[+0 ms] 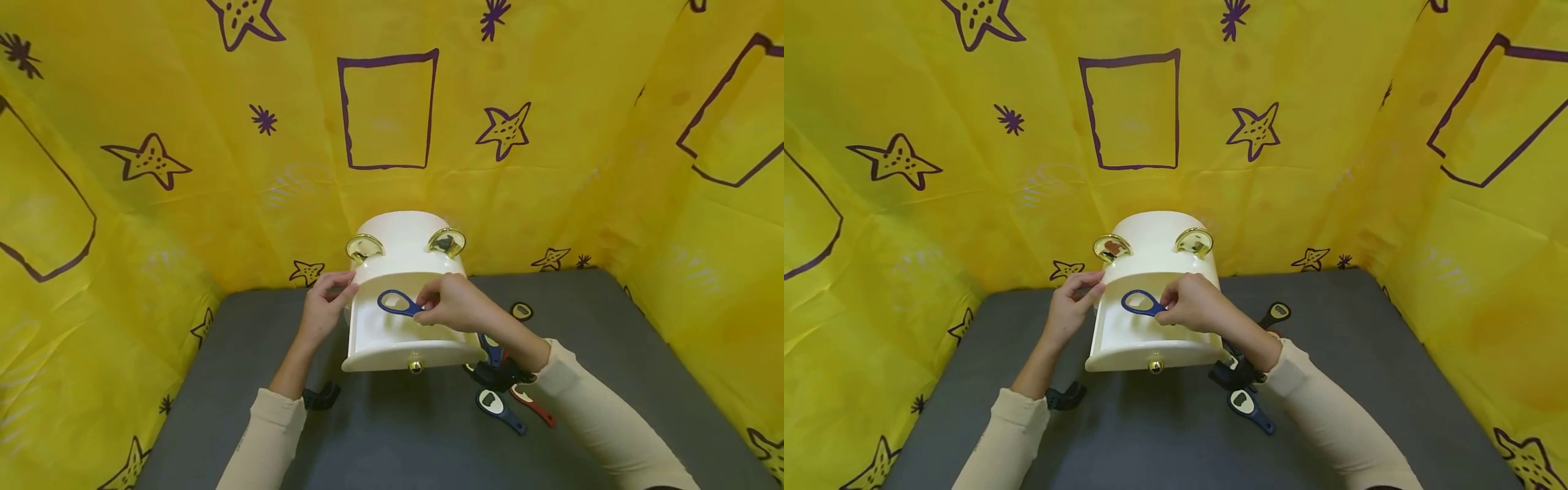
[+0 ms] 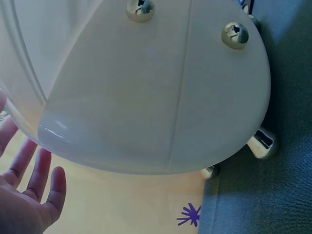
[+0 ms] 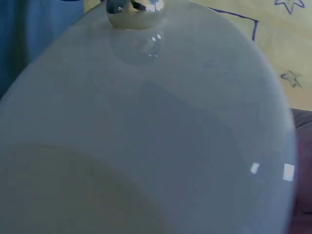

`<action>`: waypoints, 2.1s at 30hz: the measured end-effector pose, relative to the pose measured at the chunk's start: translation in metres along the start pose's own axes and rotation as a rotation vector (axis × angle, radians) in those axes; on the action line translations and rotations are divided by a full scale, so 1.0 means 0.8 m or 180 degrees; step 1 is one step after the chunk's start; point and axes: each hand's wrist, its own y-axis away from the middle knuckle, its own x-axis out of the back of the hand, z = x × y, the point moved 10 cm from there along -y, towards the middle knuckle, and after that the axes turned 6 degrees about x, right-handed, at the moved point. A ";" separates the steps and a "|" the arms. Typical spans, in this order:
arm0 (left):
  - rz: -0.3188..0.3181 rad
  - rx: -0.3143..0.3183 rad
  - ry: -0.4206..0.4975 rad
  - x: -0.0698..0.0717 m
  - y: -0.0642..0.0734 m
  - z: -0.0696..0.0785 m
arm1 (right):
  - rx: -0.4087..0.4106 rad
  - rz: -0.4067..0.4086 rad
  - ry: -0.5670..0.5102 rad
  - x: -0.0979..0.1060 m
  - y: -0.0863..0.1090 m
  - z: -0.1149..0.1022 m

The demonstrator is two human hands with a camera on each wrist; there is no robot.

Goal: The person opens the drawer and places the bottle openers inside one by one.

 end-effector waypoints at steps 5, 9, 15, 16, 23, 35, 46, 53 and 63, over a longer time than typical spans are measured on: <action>-0.0015 -0.0007 0.0013 0.000 0.000 0.001 | 0.0025 -0.0195 0.0248 -0.024 -0.016 0.001; -0.0025 -0.0005 0.0041 -0.001 -0.001 0.000 | 0.0005 -0.0251 0.0418 -0.036 -0.025 0.003; -0.0023 0.0017 0.0044 0.003 -0.003 -0.004 | -0.0083 -0.0370 -0.0134 -0.057 -0.034 0.004; -0.0014 0.0019 0.0046 0.004 -0.003 -0.005 | -0.0103 -0.0382 -0.0315 -0.058 -0.034 0.004; -0.0064 -0.0036 0.0108 0.002 -0.002 -0.004 | -0.0085 -0.0035 -0.1030 -0.013 -0.015 0.019; -0.0021 -0.0008 0.0003 0.001 0.001 -0.001 | -0.0572 0.0739 -0.1023 0.078 0.038 0.115; 0.0048 -0.0051 0.0115 0.003 0.001 -0.006 | -0.1139 0.1176 0.0257 0.089 0.066 0.221; 0.0085 -0.0093 0.0136 0.003 0.002 -0.005 | -0.1431 0.0948 0.0618 0.062 0.072 0.278; 0.0119 -0.0103 0.0117 0.004 0.003 -0.003 | -0.2100 0.0552 0.0879 0.030 0.093 0.348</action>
